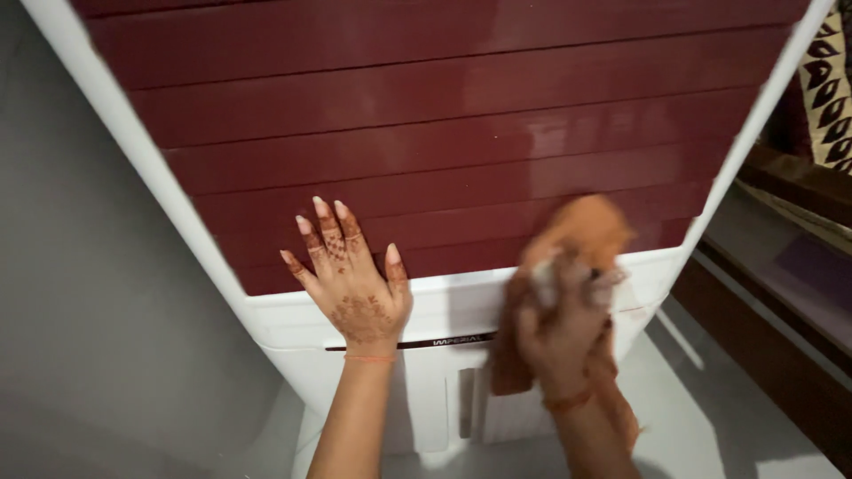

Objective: The person wipes the maroon front panel and white frame of an air cooler using a brown cloth. They systematically clean the horizontal slats and the lower white section of the appliance.

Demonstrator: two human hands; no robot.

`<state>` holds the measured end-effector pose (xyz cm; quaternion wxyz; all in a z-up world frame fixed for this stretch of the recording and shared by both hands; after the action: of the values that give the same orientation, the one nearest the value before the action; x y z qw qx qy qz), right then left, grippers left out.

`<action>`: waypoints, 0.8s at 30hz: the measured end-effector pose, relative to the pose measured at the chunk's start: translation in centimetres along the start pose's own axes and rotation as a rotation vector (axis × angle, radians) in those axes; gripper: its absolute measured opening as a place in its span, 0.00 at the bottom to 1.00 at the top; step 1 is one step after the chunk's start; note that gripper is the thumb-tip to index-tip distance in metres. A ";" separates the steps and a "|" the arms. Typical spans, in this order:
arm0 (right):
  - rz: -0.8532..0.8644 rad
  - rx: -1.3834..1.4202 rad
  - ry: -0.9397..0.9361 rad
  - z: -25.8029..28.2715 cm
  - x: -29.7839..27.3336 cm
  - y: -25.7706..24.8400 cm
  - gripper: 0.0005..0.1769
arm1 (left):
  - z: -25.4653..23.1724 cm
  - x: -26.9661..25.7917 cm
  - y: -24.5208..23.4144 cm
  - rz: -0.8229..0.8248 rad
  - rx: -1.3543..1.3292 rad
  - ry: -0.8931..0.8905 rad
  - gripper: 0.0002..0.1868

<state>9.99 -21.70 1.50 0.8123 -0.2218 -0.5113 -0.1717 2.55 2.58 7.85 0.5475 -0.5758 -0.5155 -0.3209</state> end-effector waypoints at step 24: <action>-0.345 -0.022 -0.030 -2.9 7.8 -7.3 0.41 | -0.1 0.0 -0.1 0.006 -0.008 -0.002 0.36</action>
<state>11.74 -29.82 8.87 0.7606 -0.1419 -0.5520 -0.3108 2.46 2.47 7.87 0.5455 -0.5800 -0.5130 -0.3208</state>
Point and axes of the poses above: each hand's wrist, its own x-axis towards the middle knuckle, its own y-axis out of the palm, z = x × y, the point moved 9 cm from there along x, towards the middle knuckle, and after that the axes turned 1 degree about x, right-handed, at the moved point
